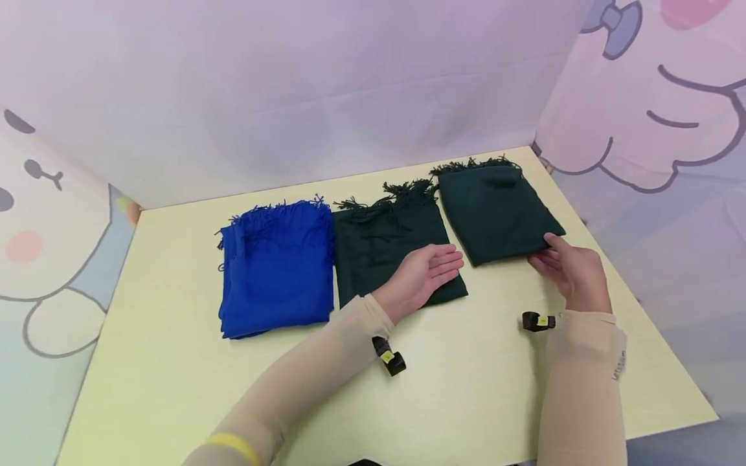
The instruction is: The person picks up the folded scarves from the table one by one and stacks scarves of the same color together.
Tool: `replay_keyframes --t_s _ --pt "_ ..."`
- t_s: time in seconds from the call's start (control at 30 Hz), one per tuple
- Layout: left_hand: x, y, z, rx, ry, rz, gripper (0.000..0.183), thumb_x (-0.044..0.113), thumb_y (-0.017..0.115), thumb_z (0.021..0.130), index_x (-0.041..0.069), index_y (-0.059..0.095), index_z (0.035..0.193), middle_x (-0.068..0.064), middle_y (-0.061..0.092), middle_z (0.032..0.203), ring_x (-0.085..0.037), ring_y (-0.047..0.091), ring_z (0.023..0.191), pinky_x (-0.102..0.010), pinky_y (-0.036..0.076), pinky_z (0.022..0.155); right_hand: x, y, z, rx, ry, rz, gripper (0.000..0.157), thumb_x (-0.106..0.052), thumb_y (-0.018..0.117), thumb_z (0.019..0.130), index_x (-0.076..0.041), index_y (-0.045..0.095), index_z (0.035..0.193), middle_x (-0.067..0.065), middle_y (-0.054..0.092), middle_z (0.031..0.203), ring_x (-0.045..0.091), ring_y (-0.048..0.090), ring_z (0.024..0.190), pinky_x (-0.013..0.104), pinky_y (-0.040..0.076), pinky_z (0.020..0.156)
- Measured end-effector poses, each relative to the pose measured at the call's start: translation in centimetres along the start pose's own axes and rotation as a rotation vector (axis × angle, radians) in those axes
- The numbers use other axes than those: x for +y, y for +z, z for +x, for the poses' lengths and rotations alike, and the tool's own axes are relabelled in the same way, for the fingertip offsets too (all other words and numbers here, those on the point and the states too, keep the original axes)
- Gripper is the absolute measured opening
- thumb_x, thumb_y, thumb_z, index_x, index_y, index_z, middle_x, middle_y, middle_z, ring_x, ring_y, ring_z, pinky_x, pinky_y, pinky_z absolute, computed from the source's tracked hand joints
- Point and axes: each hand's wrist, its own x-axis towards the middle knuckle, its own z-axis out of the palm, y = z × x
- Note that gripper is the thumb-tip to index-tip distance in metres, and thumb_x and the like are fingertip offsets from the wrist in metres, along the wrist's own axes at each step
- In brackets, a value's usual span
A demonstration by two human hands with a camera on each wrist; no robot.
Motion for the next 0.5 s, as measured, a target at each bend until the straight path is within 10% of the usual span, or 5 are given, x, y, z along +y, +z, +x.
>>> replay_keyframes --t_s 0.3,0.5 --pt "-1.1 1.1 1.1 0.077 -0.064 -0.05 0.041 0.008 0.047 0.099 -0.015 0.048 0.133 -0.03 0.05 0.139 -0.041 0.047 0.134 -0.048 0.039 0.111 0.6 0.9 0.7 0.064 0.0 0.186 0.087 -0.013 0.078 0.086 -0.023 0.023 0.153 0.007 0.071 0.084 0.018 0.071 0.085 0.04 0.06 0.08" --pt "-1.9 1.6 1.9 0.083 -0.093 -0.103 0.041 0.006 0.048 0.097 -0.017 0.047 0.131 -0.032 0.048 0.14 -0.042 0.045 0.135 -0.05 0.039 0.112 0.8 1.2 0.5 0.092 0.018 0.299 0.037 -0.002 0.079 0.083 -0.013 0.061 0.113 0.005 0.07 0.088 0.014 0.069 0.087 0.034 0.06 0.079"
